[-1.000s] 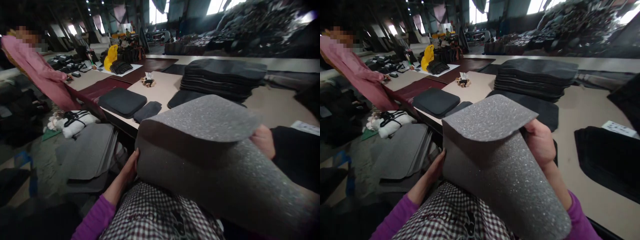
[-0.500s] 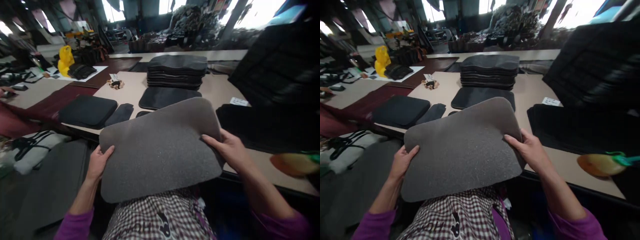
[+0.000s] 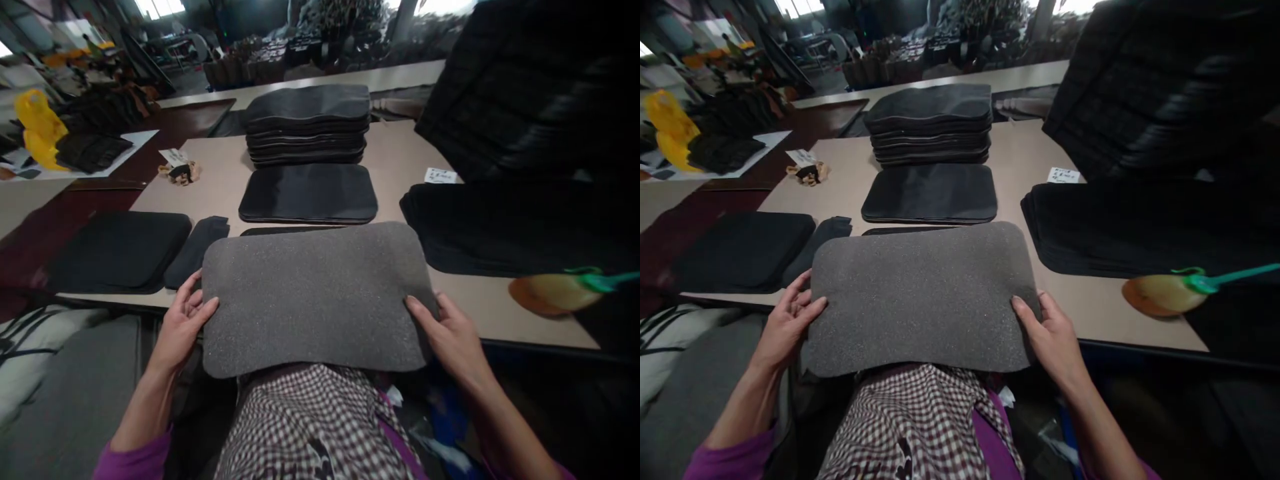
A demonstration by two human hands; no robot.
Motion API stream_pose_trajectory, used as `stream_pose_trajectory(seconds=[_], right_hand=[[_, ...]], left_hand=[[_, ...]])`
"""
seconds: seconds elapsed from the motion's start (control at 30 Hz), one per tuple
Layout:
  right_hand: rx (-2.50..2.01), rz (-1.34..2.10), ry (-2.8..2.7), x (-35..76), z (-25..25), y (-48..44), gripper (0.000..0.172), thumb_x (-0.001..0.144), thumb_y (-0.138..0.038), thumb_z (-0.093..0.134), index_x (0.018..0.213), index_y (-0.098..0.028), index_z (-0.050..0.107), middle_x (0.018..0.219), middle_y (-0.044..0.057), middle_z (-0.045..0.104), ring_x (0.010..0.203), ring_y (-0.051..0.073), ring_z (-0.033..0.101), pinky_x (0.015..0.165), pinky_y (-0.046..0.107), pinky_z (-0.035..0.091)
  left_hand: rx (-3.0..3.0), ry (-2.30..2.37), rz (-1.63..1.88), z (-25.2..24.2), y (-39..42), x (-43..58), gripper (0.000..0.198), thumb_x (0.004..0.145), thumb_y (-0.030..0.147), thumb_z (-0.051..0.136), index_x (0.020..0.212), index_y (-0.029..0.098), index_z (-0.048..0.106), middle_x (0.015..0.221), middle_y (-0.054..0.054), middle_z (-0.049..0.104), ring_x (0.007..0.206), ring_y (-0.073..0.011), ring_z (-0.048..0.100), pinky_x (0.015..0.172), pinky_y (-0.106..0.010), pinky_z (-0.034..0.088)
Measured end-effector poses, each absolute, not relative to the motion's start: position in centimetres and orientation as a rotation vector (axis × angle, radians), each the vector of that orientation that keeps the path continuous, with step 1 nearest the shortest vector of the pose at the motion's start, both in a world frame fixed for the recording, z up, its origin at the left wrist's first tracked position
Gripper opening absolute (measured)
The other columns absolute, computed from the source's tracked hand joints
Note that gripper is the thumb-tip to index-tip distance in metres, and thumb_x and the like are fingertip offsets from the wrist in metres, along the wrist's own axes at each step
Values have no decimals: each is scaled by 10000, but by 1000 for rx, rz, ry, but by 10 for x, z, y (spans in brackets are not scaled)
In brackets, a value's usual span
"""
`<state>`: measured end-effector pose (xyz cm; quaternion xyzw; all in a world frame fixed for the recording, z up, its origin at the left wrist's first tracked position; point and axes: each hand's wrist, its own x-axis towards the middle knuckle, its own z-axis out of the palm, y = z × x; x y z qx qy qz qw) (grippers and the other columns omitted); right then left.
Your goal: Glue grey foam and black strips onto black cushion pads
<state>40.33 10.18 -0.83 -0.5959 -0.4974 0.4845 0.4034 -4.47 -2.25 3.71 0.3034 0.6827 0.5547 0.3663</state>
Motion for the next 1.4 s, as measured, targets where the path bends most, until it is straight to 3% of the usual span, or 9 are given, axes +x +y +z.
stream_pose_trajectory(seconds=[0.13, 0.23, 0.3, 0.4, 0.63, 0.77, 0.9, 1.17, 1.4], right_hand=[[-1492, 1096, -1269, 402, -13, 102, 821, 817, -565, 828, 1521, -286, 510, 1260, 106, 737, 1146, 323, 726, 928, 445, 655], [-1461, 1083, -1294, 402, -18, 104, 1011, 841, -542, 820, 1675, -315, 297, 1270, 106, 734, 1127, 321, 736, 954, 482, 648], [-1473, 1045, -1342, 403, -21, 105, 964, 858, -541, 809, 1668, -329, 331, 1306, 103, 721, 1157, 323, 726, 1029, 509, 613], [-1465, 982, -1391, 405, -27, 108, 871, 863, -547, 806, 1620, -331, 434, 1399, 103, 679, 1249, 341, 687, 1129, 543, 545], [-1454, 1006, -1284, 408, -31, 111, 972, 861, -535, 813, 1670, -336, 311, 1342, 119, 711, 1175, 368, 725, 1006, 587, 627], [-1416, 900, -1360, 408, -28, 110, 790, 886, -494, 798, 1587, -361, 459, 1536, 77, 580, 1368, 368, 606, 1192, 616, 479], [-1376, 783, -1448, 410, -31, 109, 618, 933, -442, 761, 1509, -370, 551, 1553, 36, 563, 1470, 337, 507, 1289, 598, 348], [-1464, 550, -1505, 413, -38, 107, 493, 935, -474, 757, 1399, -332, 666, 1391, 39, 681, 1269, 298, 665, 1202, 541, 477], [-1477, 488, -1514, 409, -37, 106, 483, 932, -510, 749, 1364, -303, 692, 1354, 50, 708, 1225, 294, 688, 1154, 519, 506]], left_hand=[[886, 1984, 1405, 32, -15, -46, 993, 742, 473, 914, 1610, 364, 446, 1210, -58, 759, 1147, -223, 723, 1053, -379, 580], [1065, 2081, 1327, 27, -11, -49, 550, 828, 510, 832, 1330, 304, 744, 1260, -59, 758, 1257, -251, 674, 1189, -411, 478], [1179, 2096, 1267, 24, -8, -50, 356, 881, 523, 772, 1131, 275, 825, 1239, -57, 773, 1229, -262, 688, 1197, -422, 472], [1256, 2119, 1237, 21, -4, -52, 342, 891, 519, 760, 1102, 259, 827, 1199, -55, 789, 1166, -255, 715, 1148, -423, 516], [1240, 2157, 1258, 15, -3, -53, 345, 878, 490, 785, 1124, 250, 817, 1200, -50, 793, 1145, -228, 729, 1124, -388, 535], [1274, 2147, 1273, 13, -1, -55, 309, 876, 470, 791, 1095, 255, 824, 1170, -39, 798, 1118, -217, 736, 1113, -368, 541], [1282, 2151, 1320, 10, 1, -54, 292, 885, 460, 783, 1081, 248, 825, 1158, -39, 797, 1100, -208, 735, 1113, -365, 540], [1247, 2204, 1412, 4, -2, -51, 287, 882, 449, 783, 1073, 238, 826, 1136, -41, 798, 1082, -206, 729, 1128, -381, 526], [1268, 2250, 1472, 4, -6, -49, 280, 890, 441, 775, 1069, 232, 827, 1127, -43, 798, 1081, -208, 728, 1129, -382, 523]])
